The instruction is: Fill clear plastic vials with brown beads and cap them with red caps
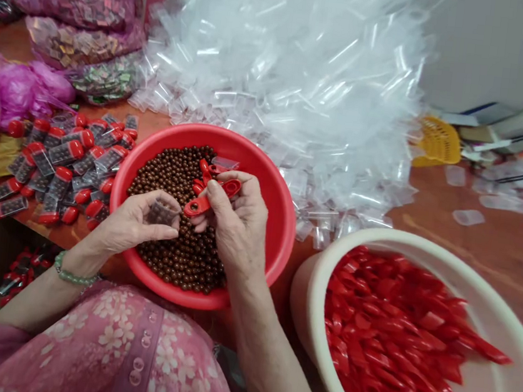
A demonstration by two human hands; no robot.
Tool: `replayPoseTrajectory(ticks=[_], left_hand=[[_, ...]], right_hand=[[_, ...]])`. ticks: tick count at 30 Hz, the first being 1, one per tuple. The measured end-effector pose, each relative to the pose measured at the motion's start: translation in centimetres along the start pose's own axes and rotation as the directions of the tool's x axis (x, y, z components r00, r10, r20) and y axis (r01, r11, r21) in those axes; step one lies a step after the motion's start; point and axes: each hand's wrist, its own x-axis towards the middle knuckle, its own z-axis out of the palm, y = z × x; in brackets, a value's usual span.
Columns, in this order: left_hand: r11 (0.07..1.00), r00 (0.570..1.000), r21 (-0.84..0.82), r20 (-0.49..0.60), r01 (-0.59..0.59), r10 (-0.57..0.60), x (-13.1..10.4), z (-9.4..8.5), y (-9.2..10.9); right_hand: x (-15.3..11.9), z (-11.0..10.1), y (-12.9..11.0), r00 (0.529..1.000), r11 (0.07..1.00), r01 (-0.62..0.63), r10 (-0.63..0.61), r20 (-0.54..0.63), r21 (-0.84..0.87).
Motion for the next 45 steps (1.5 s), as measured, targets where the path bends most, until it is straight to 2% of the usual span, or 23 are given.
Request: replayPoseTrajectory(ticks=[4, 7, 10, 12, 14, 16, 19, 22, 25, 29, 31, 35, 39, 45], left_hand=[[0.998, 0.996, -0.051, -0.087, -0.022, 0.018, -0.1, 0.3, -0.1], [0.998, 0.992, -0.046, -0.12, -0.036, 0.03, -0.1, 0.3, 0.0], [0.997, 0.989, -0.056, -0.143, -0.056, 0.047, 0.0, 0.2, 0.1], [0.996, 0.984, -0.046, -0.16, -0.083, 0.074, 0.1, 0.1, 0.1], [0.994, 0.984, -0.036, -0.152, -0.103, 0.096, 0.2, 0.0, 0.0], [0.992, 0.989, -0.074, -0.113, -0.101, 0.092, 0.2, -0.1, -0.2], [0.968, 0.998, -0.243, -0.022, -0.056, 0.052, 0.5, -0.4, -0.5], [0.913, 0.998, -0.406, 0.052, 0.041, -0.022, 0.9, -0.7, -0.7], [0.869, 0.989, -0.473, 0.074, 0.146, -0.125, 1.3, -1.1, -0.4], [0.835, 0.983, -0.519, 0.092, 0.182, -0.158, 1.4, -1.2, 0.2], [0.83, 0.982, -0.524, 0.119, 0.19, -0.149, 1.2, -1.2, 0.2], [0.89, 0.986, -0.432, 0.139, 0.147, -0.095, 0.9, -1.0, -0.3], [0.941, 0.989, -0.33, 0.144, 0.075, -0.029, 0.7, -0.9, -0.8], [0.971, 0.995, -0.23, 0.087, 0.059, -0.04, 0.8, -0.5, -0.4]], right_hand=[[-1.0, 1.8, 0.5, 0.999, 0.993, 0.02, -0.023, -0.023, -0.115], [-1.9, 1.9, 1.2, 0.997, 0.966, 0.066, -0.074, -0.022, -0.251], [-2.4, 1.2, 1.6, 0.975, 0.854, 0.221, -0.181, 0.13, -0.471], [-2.5, 0.6, 1.8, 0.921, 0.728, 0.381, -0.243, 0.305, -0.57], [-2.5, 0.2, 1.8, 0.863, 0.632, 0.488, -0.248, 0.44, -0.601], [-2.4, -0.2, 1.9, 0.841, 0.583, 0.521, -0.225, 0.493, -0.623], [-2.1, -0.7, 1.9, 0.845, 0.554, 0.523, -0.235, 0.481, -0.648], [-1.6, -1.2, 1.6, 0.845, 0.577, 0.525, -0.263, 0.466, -0.626], [-0.9, -1.7, 1.2, 0.867, 0.669, 0.48, -0.265, 0.421, -0.568], [0.1, -2.0, 0.4, 0.941, 0.877, 0.288, -0.185, 0.283, -0.385], [0.7, -1.6, -0.1, 0.968, 0.938, 0.187, -0.124, 0.22, -0.293], [1.7, -0.2, -0.9, 0.979, 0.964, 0.184, -0.163, 0.123, -0.19], [2.0, 0.8, -0.6, 0.973, 0.981, 0.145, -0.118, 0.197, -0.129], [1.5, 0.7, 0.8, 0.968, 0.977, 0.14, -0.101, 0.229, -0.163]])
